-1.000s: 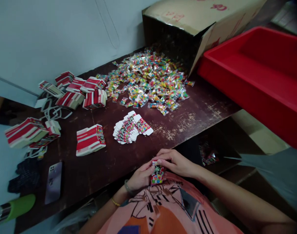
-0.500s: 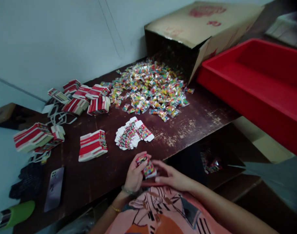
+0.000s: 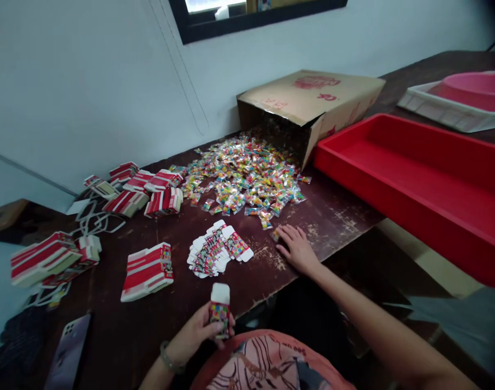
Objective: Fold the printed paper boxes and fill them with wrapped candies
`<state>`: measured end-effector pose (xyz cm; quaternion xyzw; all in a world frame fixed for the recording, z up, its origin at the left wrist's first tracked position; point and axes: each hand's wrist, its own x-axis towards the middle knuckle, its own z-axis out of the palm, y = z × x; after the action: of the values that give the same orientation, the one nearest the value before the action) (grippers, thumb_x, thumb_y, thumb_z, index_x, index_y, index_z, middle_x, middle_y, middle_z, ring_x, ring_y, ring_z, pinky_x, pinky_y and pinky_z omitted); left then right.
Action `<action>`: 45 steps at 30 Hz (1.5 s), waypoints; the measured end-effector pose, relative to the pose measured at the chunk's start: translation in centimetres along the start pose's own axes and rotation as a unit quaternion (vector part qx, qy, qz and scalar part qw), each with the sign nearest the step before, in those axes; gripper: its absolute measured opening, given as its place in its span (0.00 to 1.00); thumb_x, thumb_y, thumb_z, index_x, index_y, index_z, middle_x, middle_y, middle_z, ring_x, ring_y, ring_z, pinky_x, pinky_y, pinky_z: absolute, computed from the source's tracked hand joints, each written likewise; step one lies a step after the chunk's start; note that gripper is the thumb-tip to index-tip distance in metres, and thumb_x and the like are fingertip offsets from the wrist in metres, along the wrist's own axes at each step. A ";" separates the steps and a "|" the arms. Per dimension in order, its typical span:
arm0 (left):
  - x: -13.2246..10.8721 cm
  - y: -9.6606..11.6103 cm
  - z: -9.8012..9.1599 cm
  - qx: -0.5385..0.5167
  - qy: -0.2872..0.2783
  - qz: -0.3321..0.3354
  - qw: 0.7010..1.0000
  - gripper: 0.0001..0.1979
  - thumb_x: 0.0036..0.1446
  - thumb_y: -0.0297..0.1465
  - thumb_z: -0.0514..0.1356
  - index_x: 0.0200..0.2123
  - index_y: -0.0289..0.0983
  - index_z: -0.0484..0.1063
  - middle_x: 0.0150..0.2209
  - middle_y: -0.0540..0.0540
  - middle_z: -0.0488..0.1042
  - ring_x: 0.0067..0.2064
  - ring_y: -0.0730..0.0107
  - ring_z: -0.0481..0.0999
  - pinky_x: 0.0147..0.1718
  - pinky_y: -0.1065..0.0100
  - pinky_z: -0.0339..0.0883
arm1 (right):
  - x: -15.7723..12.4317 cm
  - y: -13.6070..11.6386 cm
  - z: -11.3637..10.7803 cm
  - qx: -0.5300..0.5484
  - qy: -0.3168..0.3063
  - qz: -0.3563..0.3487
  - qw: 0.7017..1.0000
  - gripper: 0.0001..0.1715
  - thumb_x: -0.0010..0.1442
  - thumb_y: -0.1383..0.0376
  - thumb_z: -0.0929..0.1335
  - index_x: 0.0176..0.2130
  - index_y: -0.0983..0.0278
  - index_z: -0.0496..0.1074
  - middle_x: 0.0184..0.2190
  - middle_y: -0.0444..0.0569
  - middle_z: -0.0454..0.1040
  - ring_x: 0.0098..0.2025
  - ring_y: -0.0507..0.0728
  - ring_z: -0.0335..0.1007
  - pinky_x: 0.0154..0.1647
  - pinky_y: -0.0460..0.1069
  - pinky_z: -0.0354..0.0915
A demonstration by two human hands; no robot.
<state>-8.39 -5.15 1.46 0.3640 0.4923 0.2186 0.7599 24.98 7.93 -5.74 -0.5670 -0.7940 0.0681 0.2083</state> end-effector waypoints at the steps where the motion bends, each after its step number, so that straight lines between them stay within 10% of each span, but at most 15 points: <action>1: 0.8 0.1 0.3 -0.026 0.026 0.008 0.999 0.19 0.52 0.37 0.64 0.46 0.36 0.68 0.42 0.40 0.74 0.43 0.59 0.74 0.33 0.65 0.69 | -2.0 -1.1 0.5 0.004 0.007 -0.011 1.000 0.24 0.64 0.58 0.62 0.58 0.62 0.63 0.57 0.56 0.66 0.63 0.64 0.54 0.63 0.64 0.47; 6: 5.9 0.2 3.0 -0.101 0.047 0.053 0.992 0.25 0.53 0.34 0.63 0.53 0.37 0.62 0.48 0.37 0.72 0.46 0.57 0.74 0.31 0.66 0.74 | -9.0 -6.3 0.8 0.076 0.004 -0.077 0.994 0.16 0.63 0.63 0.63 0.51 0.61 0.68 0.49 0.54 0.71 0.56 0.62 0.62 0.59 0.63 0.53; 11: 8.0 0.2 4.2 -0.110 0.032 0.077 0.990 0.26 0.52 0.33 0.62 0.53 0.40 0.58 0.44 0.41 0.72 0.41 0.60 0.76 0.23 0.69 0.74 | -9.4 -8.7 0.0 0.199 -0.055 -0.053 0.977 0.12 0.64 0.66 0.62 0.47 0.61 0.69 0.43 0.54 0.74 0.44 0.60 0.67 0.47 0.57 0.61; 18: 6.3 0.1 5.4 -0.077 0.070 0.071 0.992 0.32 0.47 0.27 0.64 0.56 0.40 0.60 0.43 0.44 0.72 0.37 0.68 0.73 0.24 0.74 0.71 | -4.5 -12.1 -2.7 0.535 -0.025 0.116 0.837 0.09 0.62 0.58 0.65 0.39 0.61 0.69 0.45 0.49 0.71 0.46 0.57 0.68 0.49 0.52 0.64; 23: 5.4 0.4 6.3 -0.059 0.029 0.065 0.996 0.34 0.49 0.30 0.63 0.59 0.37 0.57 0.38 0.44 0.72 0.36 0.64 0.74 0.24 0.72 0.70 | -1.9 -12.1 -2.2 0.445 0.031 0.066 0.893 0.08 0.60 0.60 0.68 0.33 0.61 0.72 0.51 0.50 0.67 0.54 0.60 0.60 0.57 0.58 0.56; 30: 4.6 0.1 5.6 -0.038 0.030 0.047 0.998 0.32 0.49 0.30 0.63 0.58 0.37 0.59 0.39 0.43 0.72 0.35 0.66 0.74 0.23 0.73 0.68 | -2.0 -10.3 -4.5 0.245 -0.055 -0.114 0.961 0.07 0.61 0.61 0.67 0.36 0.57 0.76 0.56 0.48 0.66 0.62 0.64 0.50 0.63 0.66 0.39; 33: 4.8 0.3 5.7 -0.025 0.039 0.071 0.996 0.29 0.48 0.33 0.66 0.54 0.36 0.65 0.41 0.43 0.73 0.36 0.66 0.72 0.23 0.74 0.67 | -2.4 -10.8 -5.1 0.311 -0.138 -0.168 0.925 0.13 0.65 0.62 0.62 0.39 0.57 0.76 0.56 0.48 0.66 0.61 0.62 0.54 0.63 0.65 0.42; 35: 5.0 0.5 5.8 -0.048 0.045 0.072 0.995 0.26 0.52 0.42 0.63 0.51 0.33 0.68 0.40 0.41 0.74 0.36 0.65 0.73 0.24 0.72 0.67 | -3.0 -11.3 -4.5 0.412 -0.090 -0.057 0.905 0.15 0.66 0.61 0.60 0.40 0.59 0.75 0.57 0.50 0.64 0.56 0.60 0.60 0.59 0.62 0.53; 37: 5.2 0.7 5.6 -0.087 0.049 0.063 0.993 0.30 0.55 0.51 0.55 0.48 0.30 0.71 0.38 0.39 0.76 0.36 0.62 0.74 0.24 0.70 0.67 | -3.6 -11.8 -3.5 0.542 -0.054 0.103 0.832 0.13 0.64 0.59 0.63 0.45 0.59 0.72 0.52 0.51 0.66 0.44 0.56 0.68 0.47 0.55 0.66; 41: 5.2 1.0 5.2 -0.107 0.065 0.052 0.991 0.29 0.56 0.50 0.53 0.46 0.28 0.72 0.35 0.38 0.77 0.35 0.60 0.76 0.23 0.70 0.66 | -4.2 -12.5 -2.3 0.732 -0.203 0.248 0.602 0.19 0.54 0.59 0.72 0.45 0.61 0.70 0.35 0.44 0.71 0.25 0.47 0.64 0.26 0.44 0.66; 45: 5.2 1.8 5.4 -0.125 0.060 0.043 0.989 0.26 0.54 0.45 0.55 0.45 0.29 0.71 0.33 0.40 0.78 0.33 0.61 0.76 0.23 0.70 0.66 | -3.9 -12.6 -3.5 0.760 -0.247 0.248 0.547 0.20 0.49 0.61 0.75 0.43 0.64 0.72 0.34 0.44 0.73 0.26 0.47 0.68 0.31 0.44 0.69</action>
<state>-1.25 -2.26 1.10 0.2728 0.4899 0.3326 0.7582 16.46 -0.48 0.78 -0.3318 -0.2938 0.8327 0.3319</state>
